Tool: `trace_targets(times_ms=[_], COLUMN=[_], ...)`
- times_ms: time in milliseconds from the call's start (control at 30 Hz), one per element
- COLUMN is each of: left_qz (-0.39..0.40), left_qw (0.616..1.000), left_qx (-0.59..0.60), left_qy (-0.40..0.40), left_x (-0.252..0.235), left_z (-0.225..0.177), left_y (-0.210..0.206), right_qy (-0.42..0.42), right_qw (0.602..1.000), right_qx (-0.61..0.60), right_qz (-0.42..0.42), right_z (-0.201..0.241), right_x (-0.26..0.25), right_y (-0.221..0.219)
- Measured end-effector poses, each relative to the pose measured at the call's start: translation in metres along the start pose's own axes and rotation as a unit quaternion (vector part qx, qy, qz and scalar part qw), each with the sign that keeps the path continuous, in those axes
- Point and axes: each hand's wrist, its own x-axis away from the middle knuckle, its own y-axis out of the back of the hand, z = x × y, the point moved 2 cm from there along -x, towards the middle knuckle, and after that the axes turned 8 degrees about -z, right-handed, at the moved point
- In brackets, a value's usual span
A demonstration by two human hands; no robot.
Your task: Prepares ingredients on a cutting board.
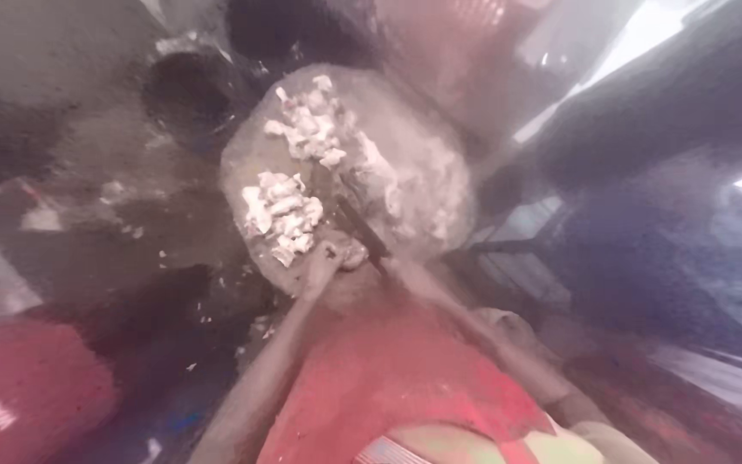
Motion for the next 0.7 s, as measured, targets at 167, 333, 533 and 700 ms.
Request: trace_targets(times_ms=[167,333,533,700], left_qz=[0.032,0.101,0.150,0.068], left_qw=[0.998,0.973,0.987,0.996], left_qx=[-0.040,-0.205,0.063,-0.043], left_qy=[-0.020,-0.034,-0.018,-0.036], left_x=[0.009,-0.008,0.001,-0.013], left_z=[0.004,-0.025,-0.072,-0.064], left_y=[0.024,0.010,0.015,-0.013], right_qy=[0.028,-0.013,-0.043,0.051], right_qw=[0.987,0.995,0.985,0.984], right_qx=[0.135,-0.101,-0.133,-0.101], right_qz=[-0.085,0.008,-0.102,-0.139], right_z=[0.030,-0.015,-0.037,0.038], right_x=[0.022,0.011,0.026,0.039], right_y=[0.031,0.004,0.015,0.048])
